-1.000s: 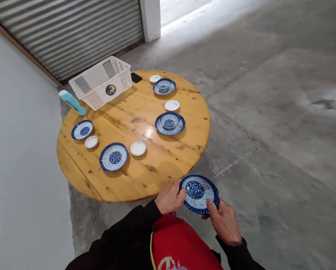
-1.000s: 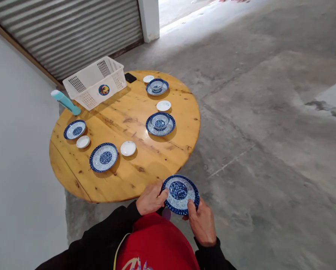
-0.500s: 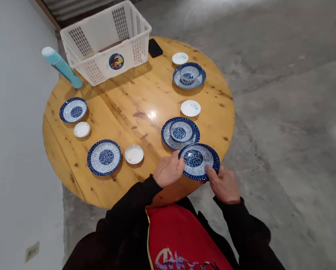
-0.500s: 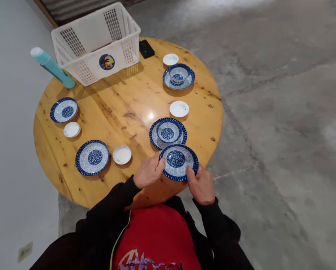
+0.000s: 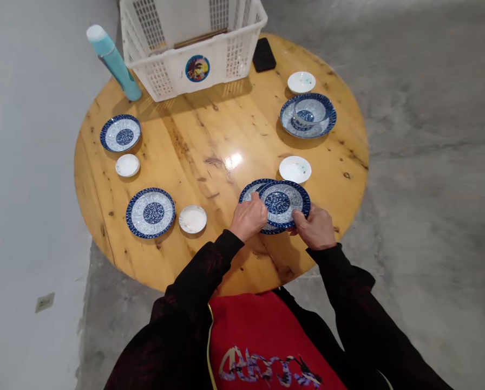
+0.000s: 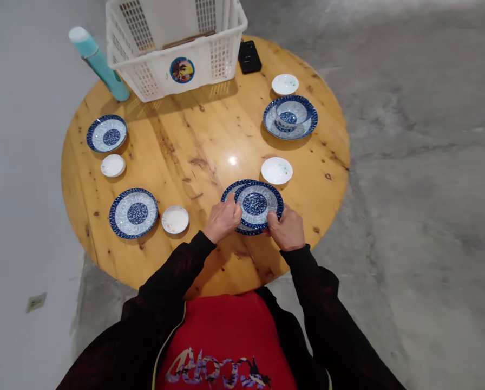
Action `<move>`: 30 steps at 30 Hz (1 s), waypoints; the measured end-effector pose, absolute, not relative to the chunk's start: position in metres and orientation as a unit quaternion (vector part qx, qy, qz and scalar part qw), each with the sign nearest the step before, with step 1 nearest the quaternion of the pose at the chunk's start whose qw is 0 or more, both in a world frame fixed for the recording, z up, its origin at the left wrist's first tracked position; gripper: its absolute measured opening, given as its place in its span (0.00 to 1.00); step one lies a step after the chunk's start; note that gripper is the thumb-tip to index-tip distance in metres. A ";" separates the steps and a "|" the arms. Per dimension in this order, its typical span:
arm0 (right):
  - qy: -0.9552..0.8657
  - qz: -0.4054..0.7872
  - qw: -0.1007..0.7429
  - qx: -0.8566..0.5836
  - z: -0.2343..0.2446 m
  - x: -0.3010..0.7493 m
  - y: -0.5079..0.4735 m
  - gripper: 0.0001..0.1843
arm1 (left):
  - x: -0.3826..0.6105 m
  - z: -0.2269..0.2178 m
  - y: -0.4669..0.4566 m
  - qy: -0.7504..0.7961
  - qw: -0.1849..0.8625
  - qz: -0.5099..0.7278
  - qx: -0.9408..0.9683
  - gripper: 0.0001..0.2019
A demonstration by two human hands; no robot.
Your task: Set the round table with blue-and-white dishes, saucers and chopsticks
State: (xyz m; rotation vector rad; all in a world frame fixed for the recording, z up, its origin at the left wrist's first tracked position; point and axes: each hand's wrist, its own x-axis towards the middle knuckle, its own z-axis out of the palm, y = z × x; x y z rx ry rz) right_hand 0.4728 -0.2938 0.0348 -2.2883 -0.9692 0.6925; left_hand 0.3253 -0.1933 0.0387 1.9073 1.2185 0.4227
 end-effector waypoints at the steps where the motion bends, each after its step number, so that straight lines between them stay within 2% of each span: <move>1: -0.376 0.256 0.266 -0.850 0.031 0.478 -0.291 0.07 | 0.327 0.040 -0.192 0.485 0.401 0.146 0.763 0.15; 4: -0.429 0.237 0.218 -0.844 0.022 0.491 -0.286 0.09 | 0.331 0.047 -0.192 0.479 0.351 0.022 0.805 0.19; 6: -0.453 0.228 0.182 -0.842 0.017 0.497 -0.283 0.14 | 0.332 0.053 -0.192 0.471 0.304 -0.058 0.826 0.22; 9: -0.479 0.221 0.130 -0.839 0.015 0.501 -0.279 0.22 | 0.334 0.059 -0.191 0.466 0.261 -0.109 0.838 0.26; 16: -0.500 0.209 0.022 -0.840 0.022 0.498 -0.267 0.29 | 0.336 0.055 -0.185 0.470 0.232 -0.153 0.838 0.29; 26: -0.518 0.218 -0.040 -0.826 0.030 0.496 -0.261 0.30 | 0.336 0.049 -0.183 0.472 0.234 -0.161 0.835 0.27; 30: -0.514 0.231 -0.028 -0.826 0.029 0.501 -0.259 0.29 | 0.334 0.052 -0.180 0.484 0.244 -0.153 0.826 0.26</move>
